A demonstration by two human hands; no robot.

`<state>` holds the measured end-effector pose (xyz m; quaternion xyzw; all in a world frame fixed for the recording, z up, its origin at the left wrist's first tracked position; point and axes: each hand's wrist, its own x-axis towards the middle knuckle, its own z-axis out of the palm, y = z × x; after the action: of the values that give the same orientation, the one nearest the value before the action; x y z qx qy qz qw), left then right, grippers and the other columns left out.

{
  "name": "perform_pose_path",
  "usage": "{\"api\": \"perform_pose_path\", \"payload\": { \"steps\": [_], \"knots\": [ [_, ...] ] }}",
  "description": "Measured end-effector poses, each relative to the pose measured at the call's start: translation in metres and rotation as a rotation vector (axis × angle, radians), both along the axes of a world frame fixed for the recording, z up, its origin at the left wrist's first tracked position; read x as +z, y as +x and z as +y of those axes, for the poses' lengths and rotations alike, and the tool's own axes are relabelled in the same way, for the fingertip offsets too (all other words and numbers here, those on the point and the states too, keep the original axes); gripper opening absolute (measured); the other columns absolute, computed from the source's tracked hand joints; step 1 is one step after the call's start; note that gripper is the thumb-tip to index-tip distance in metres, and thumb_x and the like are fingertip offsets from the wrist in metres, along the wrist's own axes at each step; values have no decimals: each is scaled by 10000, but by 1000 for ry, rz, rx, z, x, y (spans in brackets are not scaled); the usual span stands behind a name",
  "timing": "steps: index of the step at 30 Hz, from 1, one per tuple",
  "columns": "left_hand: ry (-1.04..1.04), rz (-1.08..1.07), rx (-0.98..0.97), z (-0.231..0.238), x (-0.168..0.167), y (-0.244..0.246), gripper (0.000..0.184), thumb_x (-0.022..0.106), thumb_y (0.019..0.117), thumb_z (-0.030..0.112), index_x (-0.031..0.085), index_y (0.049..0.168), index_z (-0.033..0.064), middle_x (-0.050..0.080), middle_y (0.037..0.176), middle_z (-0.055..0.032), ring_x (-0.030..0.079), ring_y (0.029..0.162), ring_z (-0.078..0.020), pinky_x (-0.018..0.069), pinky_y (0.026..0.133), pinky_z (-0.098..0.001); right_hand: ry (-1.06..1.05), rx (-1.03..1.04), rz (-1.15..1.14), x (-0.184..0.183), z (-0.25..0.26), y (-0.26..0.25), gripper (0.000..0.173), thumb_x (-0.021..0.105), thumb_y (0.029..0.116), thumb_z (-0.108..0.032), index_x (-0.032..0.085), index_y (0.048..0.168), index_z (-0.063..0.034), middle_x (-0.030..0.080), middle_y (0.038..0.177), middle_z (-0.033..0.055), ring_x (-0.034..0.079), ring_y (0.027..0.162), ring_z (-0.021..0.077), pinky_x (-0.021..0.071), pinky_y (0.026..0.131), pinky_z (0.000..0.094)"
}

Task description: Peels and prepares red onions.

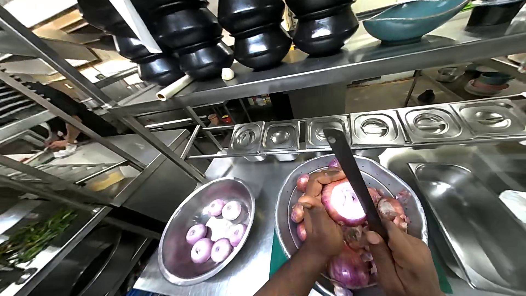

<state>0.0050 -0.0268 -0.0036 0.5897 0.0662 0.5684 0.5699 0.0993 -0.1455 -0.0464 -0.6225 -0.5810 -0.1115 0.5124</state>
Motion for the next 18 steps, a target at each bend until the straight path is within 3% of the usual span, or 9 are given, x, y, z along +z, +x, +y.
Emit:
{"api": "perform_pose_path", "payload": {
  "steps": [10, 15, 18],
  "knots": [
    [-17, 82, -168, -2, 9, -7, 781, 203, 1006, 714, 674, 1156, 109, 704, 1119, -121, 686, 1064, -252, 576, 930, -425, 121, 20, -120, -5, 3, 12, 540, 348, 1090, -529, 548, 844, -93, 509, 596, 23, 523, 499, 91, 422, 453, 248],
    [195, 214, -64, 2, 9, -11, 747, 176, 1031, 666, 671, 1129, 116, 708, 1078, -37, 677, 1055, -152, 566, 943, -345, 118, 35, -105, -2, 4, 17, 601, 356, 1060, -613, 530, 795, -102, 470, 548, 13, 488, 457, 86, 382, 421, 252],
    [236, 253, -101, 0, 2, -9, 715, 203, 1056, 621, 677, 1104, 88, 705, 1063, -52, 678, 1020, -150, 575, 909, -343, 134, 39, -98, 3, 6, 17, 583, 391, 1052, -614, 546, 798, -113, 481, 551, 4, 501, 471, 74, 397, 440, 246]
  ]
}}
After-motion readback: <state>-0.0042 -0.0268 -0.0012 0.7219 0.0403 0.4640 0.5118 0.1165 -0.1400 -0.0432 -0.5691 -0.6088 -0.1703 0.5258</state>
